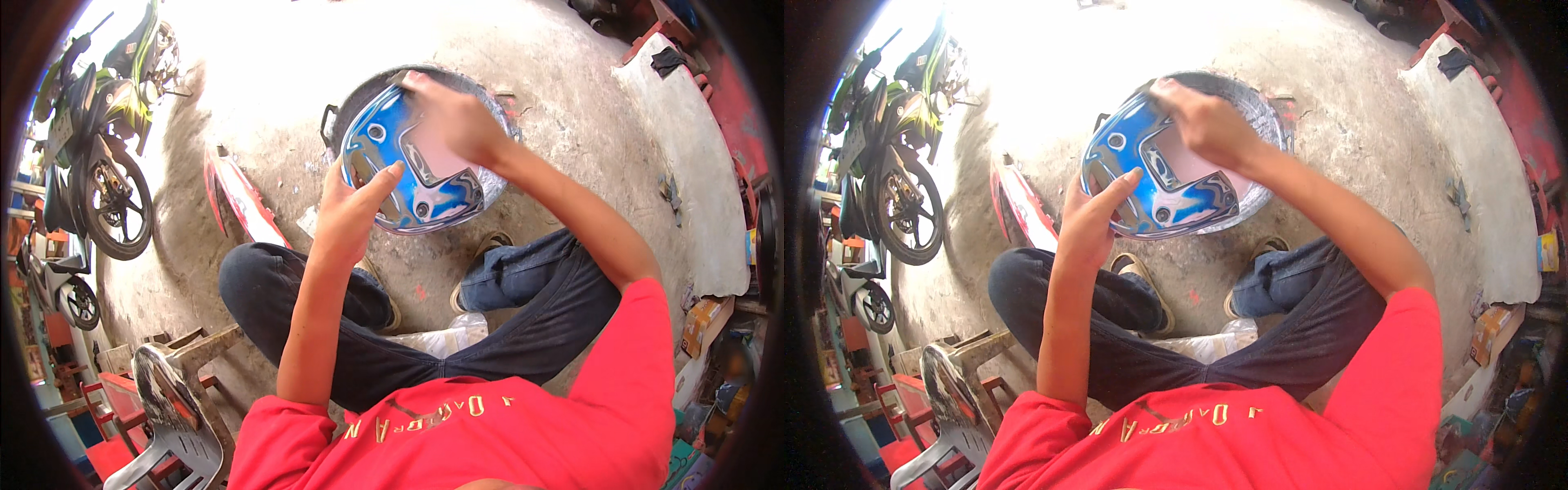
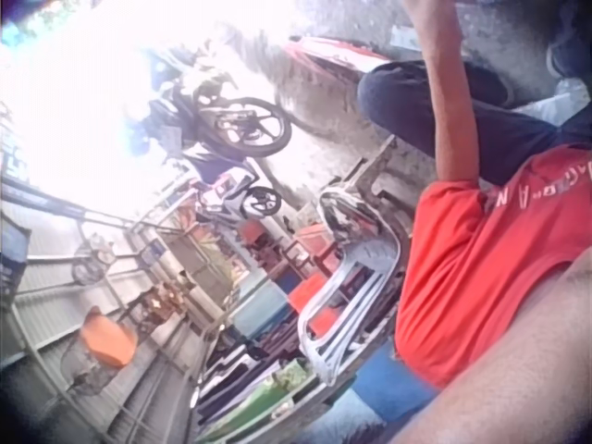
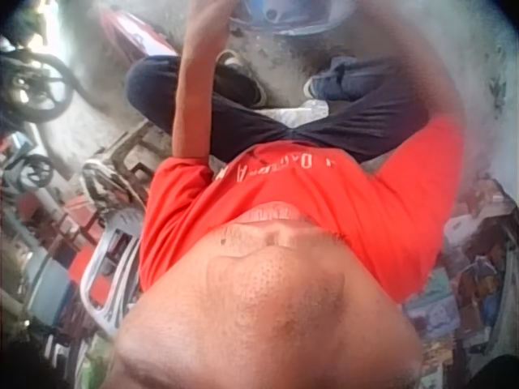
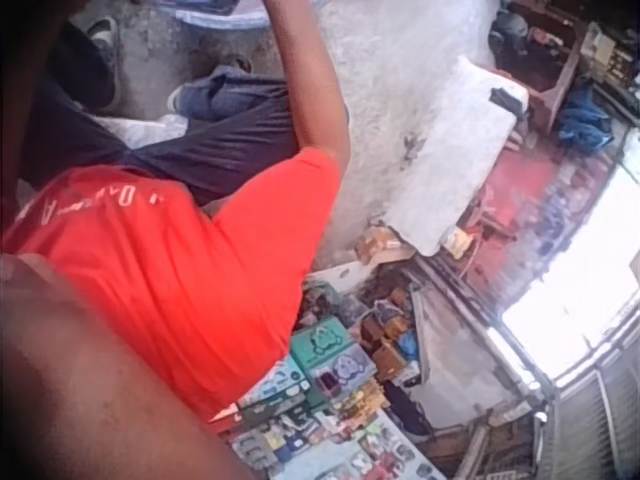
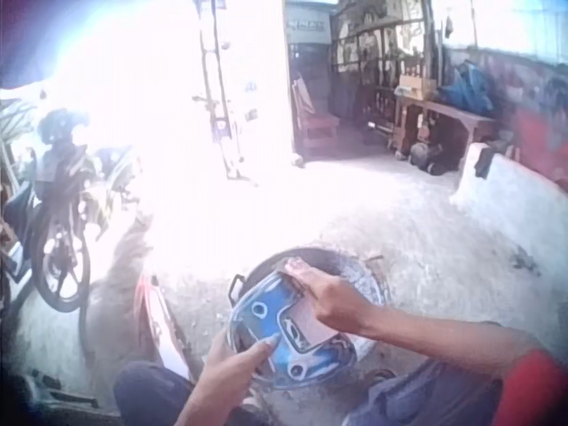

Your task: The person sands a blue and white motorcycle fairing by hand using a piece of sandpaper and dipping it into a basin of water.

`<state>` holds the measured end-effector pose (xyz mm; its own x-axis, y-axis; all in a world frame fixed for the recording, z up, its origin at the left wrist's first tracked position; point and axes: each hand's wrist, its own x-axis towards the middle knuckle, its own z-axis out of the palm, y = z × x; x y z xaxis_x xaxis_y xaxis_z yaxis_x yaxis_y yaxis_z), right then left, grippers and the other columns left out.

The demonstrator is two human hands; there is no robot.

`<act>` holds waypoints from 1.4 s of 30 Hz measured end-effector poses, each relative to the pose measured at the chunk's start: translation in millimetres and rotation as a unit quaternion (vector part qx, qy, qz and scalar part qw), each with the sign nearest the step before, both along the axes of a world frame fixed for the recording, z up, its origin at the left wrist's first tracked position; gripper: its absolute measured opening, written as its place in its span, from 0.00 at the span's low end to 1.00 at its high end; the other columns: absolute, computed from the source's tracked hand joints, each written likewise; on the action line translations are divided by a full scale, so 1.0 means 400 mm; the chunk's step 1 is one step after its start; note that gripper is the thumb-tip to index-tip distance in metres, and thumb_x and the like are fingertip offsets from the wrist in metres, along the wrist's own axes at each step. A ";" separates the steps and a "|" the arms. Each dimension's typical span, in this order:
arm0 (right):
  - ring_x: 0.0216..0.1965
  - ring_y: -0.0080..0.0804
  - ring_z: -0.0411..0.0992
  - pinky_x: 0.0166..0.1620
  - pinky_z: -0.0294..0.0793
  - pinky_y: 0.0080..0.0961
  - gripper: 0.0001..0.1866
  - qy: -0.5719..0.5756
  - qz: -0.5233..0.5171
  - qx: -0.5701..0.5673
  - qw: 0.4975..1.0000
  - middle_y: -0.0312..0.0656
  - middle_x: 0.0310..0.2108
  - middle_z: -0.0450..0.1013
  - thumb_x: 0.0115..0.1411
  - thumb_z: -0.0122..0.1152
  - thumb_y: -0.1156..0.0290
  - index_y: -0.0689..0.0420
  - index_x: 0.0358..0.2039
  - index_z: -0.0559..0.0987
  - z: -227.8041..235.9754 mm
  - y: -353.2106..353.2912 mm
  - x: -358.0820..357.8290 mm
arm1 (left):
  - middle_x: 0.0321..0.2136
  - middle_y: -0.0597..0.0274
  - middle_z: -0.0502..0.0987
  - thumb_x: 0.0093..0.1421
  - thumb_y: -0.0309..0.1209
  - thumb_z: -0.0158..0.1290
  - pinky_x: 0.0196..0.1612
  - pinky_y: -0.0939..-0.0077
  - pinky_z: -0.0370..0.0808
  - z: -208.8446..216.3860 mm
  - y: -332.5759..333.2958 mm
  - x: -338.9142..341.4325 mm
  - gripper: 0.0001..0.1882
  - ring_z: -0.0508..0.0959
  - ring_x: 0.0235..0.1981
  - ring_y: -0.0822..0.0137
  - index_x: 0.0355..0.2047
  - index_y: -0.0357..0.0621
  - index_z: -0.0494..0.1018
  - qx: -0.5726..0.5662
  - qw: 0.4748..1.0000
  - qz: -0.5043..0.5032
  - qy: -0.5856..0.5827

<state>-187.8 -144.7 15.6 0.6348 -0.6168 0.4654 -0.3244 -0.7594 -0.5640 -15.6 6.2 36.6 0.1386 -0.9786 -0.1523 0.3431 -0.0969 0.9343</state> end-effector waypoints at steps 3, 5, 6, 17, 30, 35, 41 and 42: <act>0.63 0.46 0.70 0.66 0.67 0.40 0.29 -0.020 0.126 -0.144 0.981 0.51 0.61 0.72 0.56 0.60 0.82 0.60 0.61 0.74 0.002 0.124 0.037 | 0.41 0.61 0.81 0.62 0.24 0.60 0.42 0.75 0.78 -0.024 -0.005 0.006 0.17 0.80 0.39 0.73 0.50 0.36 0.74 -0.001 1.000 0.014 -0.004; 0.63 0.46 0.71 0.66 0.66 0.41 0.28 -0.026 0.145 -0.110 0.983 0.51 0.60 0.72 0.57 0.58 0.84 0.61 0.60 0.74 0.025 0.130 0.036 | 0.42 0.61 0.81 0.62 0.24 0.61 0.43 0.75 0.78 -0.034 -0.008 0.011 0.17 0.80 0.39 0.74 0.51 0.35 0.73 -0.030 0.999 0.022 0.011; 0.62 0.46 0.71 0.67 0.66 0.41 0.27 -0.010 0.121 -0.120 0.985 0.51 0.60 0.72 0.58 0.57 0.84 0.61 0.60 0.74 0.023 0.093 0.022 | 0.42 0.61 0.81 0.62 0.24 0.61 0.43 0.75 0.78 -0.029 -0.007 0.003 0.17 0.80 0.39 0.74 0.51 0.35 0.73 -0.028 0.999 0.020 0.011; 0.60 0.46 0.73 0.61 0.74 0.38 0.26 -0.003 0.013 0.023 1.000 0.53 0.58 0.74 0.59 0.48 0.82 0.60 0.59 0.74 0.018 0.008 0.008 | 0.42 0.62 0.81 0.62 0.24 0.60 0.45 0.75 0.78 -0.003 0.001 -0.012 0.18 0.79 0.41 0.74 0.52 0.37 0.73 0.012 1.000 0.004 0.022; 0.62 0.44 0.71 0.64 0.72 0.37 0.28 -0.002 0.139 -0.167 0.976 0.53 0.60 0.72 0.56 0.56 0.82 0.60 0.60 0.75 0.029 0.096 0.024 | 0.39 0.62 0.80 0.63 0.25 0.60 0.35 0.78 0.79 -0.029 -0.013 -0.008 0.18 0.81 0.36 0.74 0.52 0.37 0.72 -0.031 0.999 0.005 0.004; 0.61 0.47 0.72 0.64 0.72 0.35 0.27 -0.003 0.079 -0.035 0.996 0.55 0.59 0.72 0.58 0.60 0.78 0.62 0.60 0.74 0.017 -0.011 -0.022 | 0.40 0.60 0.80 0.62 0.24 0.60 0.41 0.77 0.80 0.003 -0.003 -0.013 0.19 0.81 0.38 0.73 0.52 0.34 0.71 -0.004 1.000 -0.014 0.017; 0.62 0.45 0.72 0.65 0.70 0.44 0.31 -0.007 0.191 -0.153 0.970 0.51 0.57 0.75 0.50 0.61 0.85 0.61 0.59 0.75 0.044 0.118 0.018 | 0.42 0.58 0.80 0.62 0.25 0.60 0.38 0.76 0.81 -0.044 -0.008 0.014 0.19 0.82 0.39 0.72 0.53 0.34 0.71 -0.048 0.999 -0.012 -0.004; 0.62 0.44 0.72 0.65 0.70 0.44 0.31 0.003 0.182 -0.152 0.971 0.51 0.57 0.75 0.50 0.61 0.84 0.61 0.59 0.75 0.040 0.090 0.011 | 0.42 0.58 0.80 0.62 0.25 0.60 0.38 0.76 0.81 -0.038 -0.005 0.007 0.19 0.82 0.39 0.72 0.53 0.34 0.71 -0.046 0.999 -0.014 -0.005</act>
